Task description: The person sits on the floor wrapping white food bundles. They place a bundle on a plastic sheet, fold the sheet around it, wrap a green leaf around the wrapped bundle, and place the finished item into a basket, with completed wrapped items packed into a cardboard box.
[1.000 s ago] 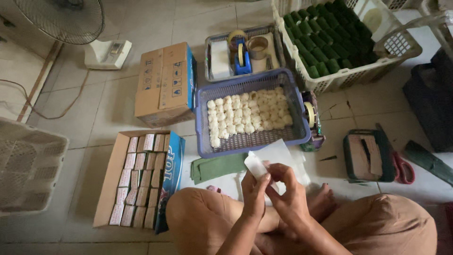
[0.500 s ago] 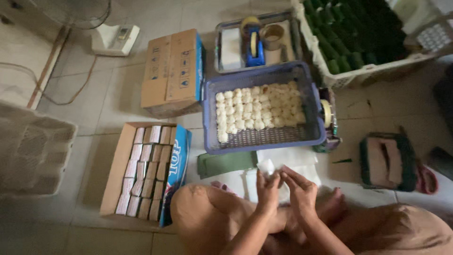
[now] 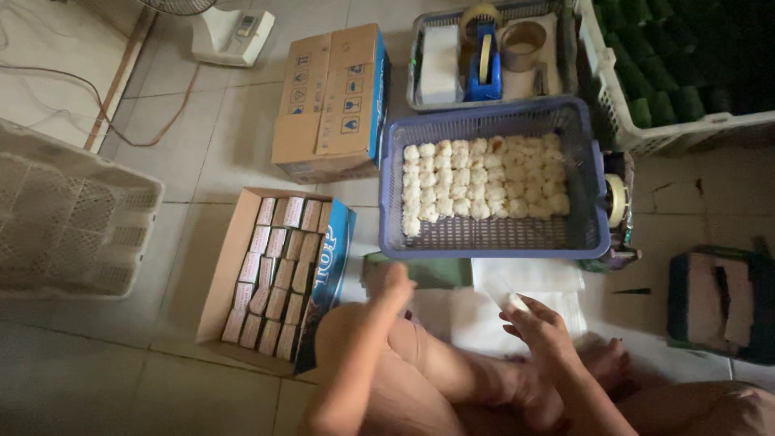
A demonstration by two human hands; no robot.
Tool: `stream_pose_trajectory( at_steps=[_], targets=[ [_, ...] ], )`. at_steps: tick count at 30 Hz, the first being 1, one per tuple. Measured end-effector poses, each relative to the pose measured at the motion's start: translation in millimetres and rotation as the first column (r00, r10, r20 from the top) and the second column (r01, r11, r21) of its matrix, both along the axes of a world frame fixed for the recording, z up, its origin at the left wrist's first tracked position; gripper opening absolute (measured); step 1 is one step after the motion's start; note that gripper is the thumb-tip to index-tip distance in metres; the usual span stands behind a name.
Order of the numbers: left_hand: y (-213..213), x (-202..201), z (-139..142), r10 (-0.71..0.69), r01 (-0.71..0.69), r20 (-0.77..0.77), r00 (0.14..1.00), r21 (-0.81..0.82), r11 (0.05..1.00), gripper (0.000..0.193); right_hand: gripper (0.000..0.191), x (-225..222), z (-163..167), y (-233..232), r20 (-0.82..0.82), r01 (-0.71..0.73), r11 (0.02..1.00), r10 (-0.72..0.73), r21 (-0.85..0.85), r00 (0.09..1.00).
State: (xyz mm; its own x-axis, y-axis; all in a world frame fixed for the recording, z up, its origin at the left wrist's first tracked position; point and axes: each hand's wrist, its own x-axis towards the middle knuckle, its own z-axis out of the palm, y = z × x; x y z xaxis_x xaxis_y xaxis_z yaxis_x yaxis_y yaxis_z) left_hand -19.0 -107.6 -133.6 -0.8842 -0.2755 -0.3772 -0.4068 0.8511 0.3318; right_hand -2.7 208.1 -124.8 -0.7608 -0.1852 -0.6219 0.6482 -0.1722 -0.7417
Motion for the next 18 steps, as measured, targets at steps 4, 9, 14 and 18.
stream_pose_trajectory(
  at_steps=[4, 9, 14, 18],
  targets=[
    [-47, -29, 18, -0.012, 0.060, 0.131, 0.991, -0.365, 0.929, 0.073, 0.059, 8, 8, -9, 0.016, -0.102, 0.994, 0.102, 0.033, 0.995],
    [-54, -26, 18, 0.046, -0.046, -0.005, 0.999, -0.204, 0.978, 0.053, 0.057, 13, -4, 0, 0.059, -0.113, 0.993, 0.111, 0.022, 0.992],
    [-76, -5, 26, 0.197, -0.191, 0.007, 0.980, 0.276, 0.942, 0.035, 0.047, 5, -23, 32, -0.002, -0.039, 0.997, 0.039, 0.072, 0.999],
    [-65, 19, 51, 0.389, -0.201, 0.094, 0.917, 0.949, 0.243, 0.023, 0.046, -6, 1, 51, -0.141, 0.041, 0.951, 0.003, 0.306, 0.990]
  ],
)
